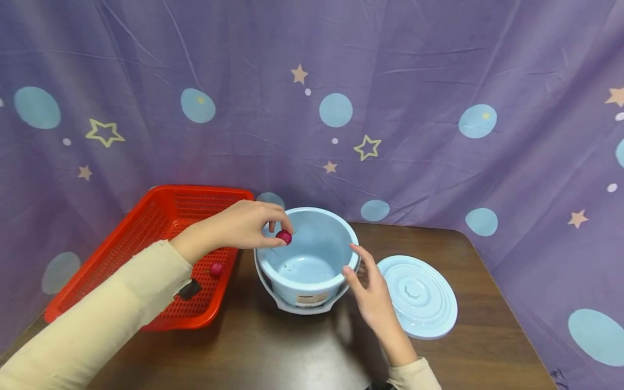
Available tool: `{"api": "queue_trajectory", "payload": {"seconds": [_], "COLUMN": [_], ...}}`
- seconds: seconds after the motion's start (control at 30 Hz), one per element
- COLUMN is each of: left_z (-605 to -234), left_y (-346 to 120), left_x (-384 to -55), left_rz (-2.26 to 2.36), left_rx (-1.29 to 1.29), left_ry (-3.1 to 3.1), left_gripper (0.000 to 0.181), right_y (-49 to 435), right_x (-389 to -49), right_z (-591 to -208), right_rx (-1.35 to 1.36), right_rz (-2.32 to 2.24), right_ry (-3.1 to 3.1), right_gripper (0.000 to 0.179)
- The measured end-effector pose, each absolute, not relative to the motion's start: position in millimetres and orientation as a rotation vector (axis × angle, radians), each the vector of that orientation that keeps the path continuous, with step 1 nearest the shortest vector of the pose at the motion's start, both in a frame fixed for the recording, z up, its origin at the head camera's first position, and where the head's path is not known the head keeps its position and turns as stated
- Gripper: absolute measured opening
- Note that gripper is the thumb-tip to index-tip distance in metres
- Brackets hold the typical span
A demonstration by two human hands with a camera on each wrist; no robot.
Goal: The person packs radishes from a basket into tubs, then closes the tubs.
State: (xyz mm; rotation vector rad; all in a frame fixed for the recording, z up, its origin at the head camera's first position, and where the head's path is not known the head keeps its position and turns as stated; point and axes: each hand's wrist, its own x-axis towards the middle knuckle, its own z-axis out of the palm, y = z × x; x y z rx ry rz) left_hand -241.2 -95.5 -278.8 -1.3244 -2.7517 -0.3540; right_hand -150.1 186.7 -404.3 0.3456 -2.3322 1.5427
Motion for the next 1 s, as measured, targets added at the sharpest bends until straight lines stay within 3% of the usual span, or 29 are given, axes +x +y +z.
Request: {"api": "queue_trajectory", "payload": {"seconds": [0.47, 1.0], "left_z": [-296.8, -283.3], "left_y": [-95.3, -122.2], "left_x": [-248.4, -251.1], "left_rz": [-0.345, -0.467], "left_rx": [-1.339, -1.18], "left_ry": [-2.819, -2.78], "left_gripper": [0.028, 0.025], "right_y": [184.7, 187.5], "right_x": [-153.4, -152.0], "right_z": [-407.2, -406.0], "right_rx": [0.341, 0.316], "right_rz": [1.559, 1.56], "right_ry": [-2.36, -2.362], "right_gripper": [0.048, 0.048]}}
